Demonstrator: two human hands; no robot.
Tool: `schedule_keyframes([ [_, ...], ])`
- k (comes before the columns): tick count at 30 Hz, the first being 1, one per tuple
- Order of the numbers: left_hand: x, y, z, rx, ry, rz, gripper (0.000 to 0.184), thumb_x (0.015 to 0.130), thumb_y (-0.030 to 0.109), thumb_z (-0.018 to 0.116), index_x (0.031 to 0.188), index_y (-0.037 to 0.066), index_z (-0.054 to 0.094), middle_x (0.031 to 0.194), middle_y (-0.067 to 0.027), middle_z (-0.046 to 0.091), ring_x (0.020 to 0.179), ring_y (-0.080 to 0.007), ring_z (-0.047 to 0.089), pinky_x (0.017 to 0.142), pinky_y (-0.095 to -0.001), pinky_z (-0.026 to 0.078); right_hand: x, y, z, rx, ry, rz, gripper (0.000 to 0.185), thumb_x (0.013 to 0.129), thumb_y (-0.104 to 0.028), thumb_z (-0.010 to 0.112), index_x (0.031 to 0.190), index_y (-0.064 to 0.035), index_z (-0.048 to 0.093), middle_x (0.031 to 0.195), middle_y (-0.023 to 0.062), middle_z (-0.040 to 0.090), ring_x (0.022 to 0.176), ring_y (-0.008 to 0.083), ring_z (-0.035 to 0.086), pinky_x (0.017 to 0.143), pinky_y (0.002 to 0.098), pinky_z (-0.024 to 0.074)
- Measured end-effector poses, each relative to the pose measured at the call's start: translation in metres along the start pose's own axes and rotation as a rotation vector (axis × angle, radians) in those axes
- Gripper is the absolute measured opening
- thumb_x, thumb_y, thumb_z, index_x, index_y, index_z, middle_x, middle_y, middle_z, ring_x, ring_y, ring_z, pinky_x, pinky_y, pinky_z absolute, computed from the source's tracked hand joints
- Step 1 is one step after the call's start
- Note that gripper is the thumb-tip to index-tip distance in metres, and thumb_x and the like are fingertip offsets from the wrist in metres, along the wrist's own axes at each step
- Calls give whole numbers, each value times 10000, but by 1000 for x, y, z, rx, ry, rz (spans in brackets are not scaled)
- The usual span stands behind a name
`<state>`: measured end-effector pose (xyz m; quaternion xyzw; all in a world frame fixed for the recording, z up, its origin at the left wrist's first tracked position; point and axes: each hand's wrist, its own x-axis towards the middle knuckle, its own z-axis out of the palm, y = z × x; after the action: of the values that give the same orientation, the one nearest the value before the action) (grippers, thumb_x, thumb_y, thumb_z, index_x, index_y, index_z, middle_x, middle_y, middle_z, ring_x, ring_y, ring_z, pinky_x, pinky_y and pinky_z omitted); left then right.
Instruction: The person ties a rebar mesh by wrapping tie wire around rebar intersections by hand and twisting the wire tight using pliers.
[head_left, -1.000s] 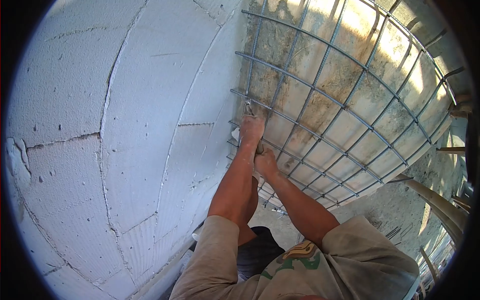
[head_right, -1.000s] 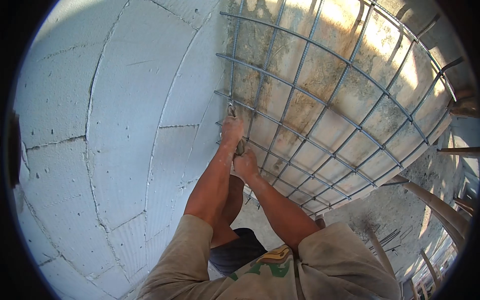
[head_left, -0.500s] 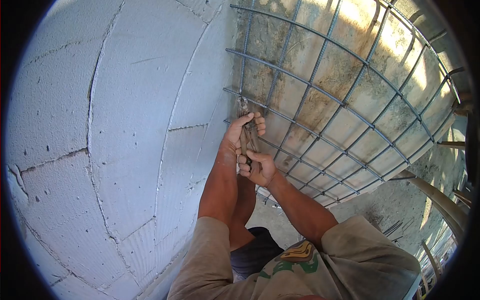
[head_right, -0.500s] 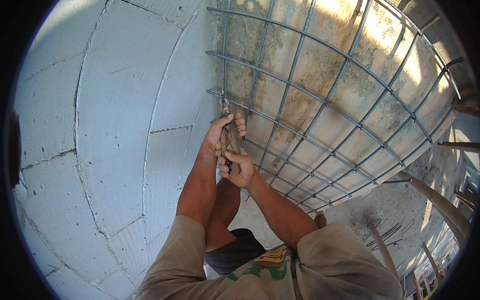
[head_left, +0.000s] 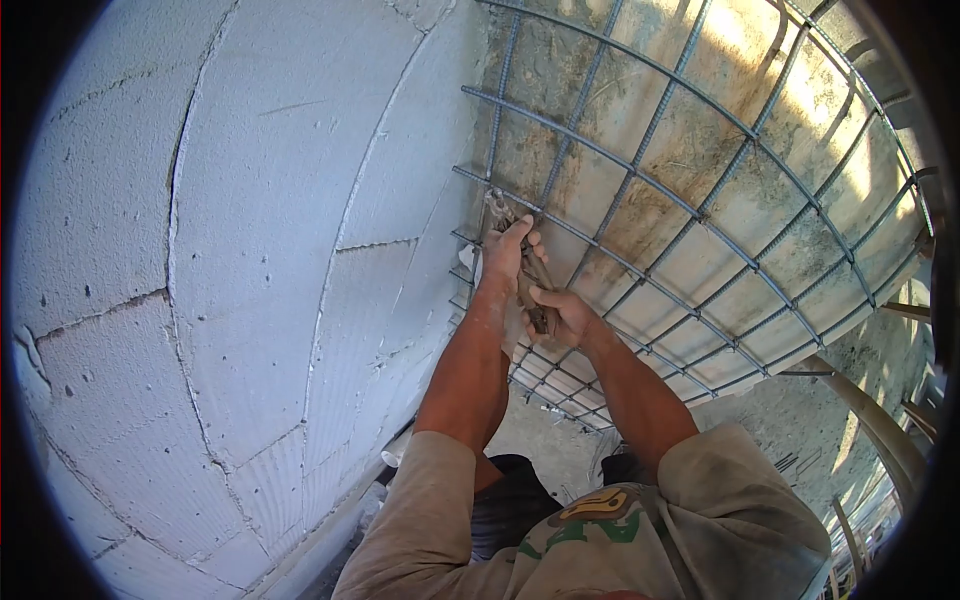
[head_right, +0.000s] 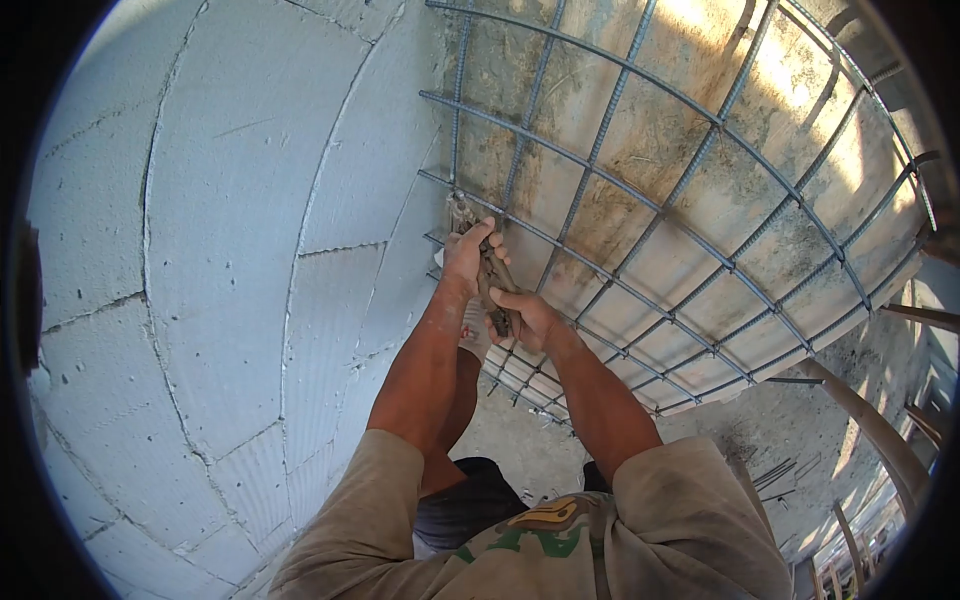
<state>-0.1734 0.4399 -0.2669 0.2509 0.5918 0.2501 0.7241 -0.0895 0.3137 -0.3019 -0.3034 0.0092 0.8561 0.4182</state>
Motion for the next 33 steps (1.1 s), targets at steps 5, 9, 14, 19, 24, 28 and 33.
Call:
schedule_keyframes([
  [5, 2, -4, -8, 219, 56, 132, 206, 825, 145, 599, 697, -14, 573, 620, -74, 556, 479, -184, 558, 427, -333, 472, -7, 24, 58, -1058, 691, -431, 499, 810, -323, 608, 1140, 32, 488, 941, 195, 603, 860, 384, 586, 770, 426, 485],
  [9, 1, 3, -6, 684, 249, 211, 188, 814, 141, 587, 706, -12, 579, 636, -88, 563, 535, -189, 580, 491, -335, 486, 34, 49, 76, -1053, 932, -418, 475, 785, -302, 606, 1101, 33, 492, 979, 243, 604, 933, 457, 559, 795, 436, 469],
  [14, -3, 8, 2, 1256, 545, 208, 300, 780, 263, 659, 894, -6, 587, 789, -127, 621, 742, -201, 620, 654, -335, 504, 24, 33, 77, -502, 589, -304, 234, 810, -206, 575, 950, -25, 528, 731, 113, 568, 679, 303, 571, 590, 393, 440],
  [19, -13, 40, -19, 511, -24, -104, 566, 800, 413, 653, 1124, -32, 525, 1019, -191, 615, 989, -263, 608, 767, -359, 499, 16, 22, 75, 216, 80, -104, 58, 801, -116, 590, 819, -77, 551, 634, -11, 461, 510, 97, 422, 463, 276, 334],
  [24, -12, 51, -39, 215, -285, -214, 589, 841, 430, 617, 1209, -13, 492, 1096, -183, 593, 1052, -277, 588, 863, -373, 492, 22, 29, 108, 449, 13, -131, 94, 806, -126, 587, 872, -64, 564, 679, 7, 491, 547, 136, 457, 511, 286, 363],
  [28, -7, 53, -42, 97, -449, -295, 461, 876, 362, 580, 1151, -2, 519, 1030, -147, 606, 974, -259, 610, 818, -377, 506, 25, 29, 100, 648, -307, -113, 204, 825, -170, 589, 989, -50, 572, 739, 22, 522, 600, 145, 479, 574, 294, 377],
  [33, 13, 35, -58, -64, -473, -360, 246, 880, 300, 573, 926, 60, 549, 735, -40, 552, 669, -169, 565, 631, -361, 488, 25, 28, 77, 565, -282, -31, 224, 833, -190, 592, 998, -41, 568, 801, 51, 576, 637, 158, 525, 606, 291, 408],
])
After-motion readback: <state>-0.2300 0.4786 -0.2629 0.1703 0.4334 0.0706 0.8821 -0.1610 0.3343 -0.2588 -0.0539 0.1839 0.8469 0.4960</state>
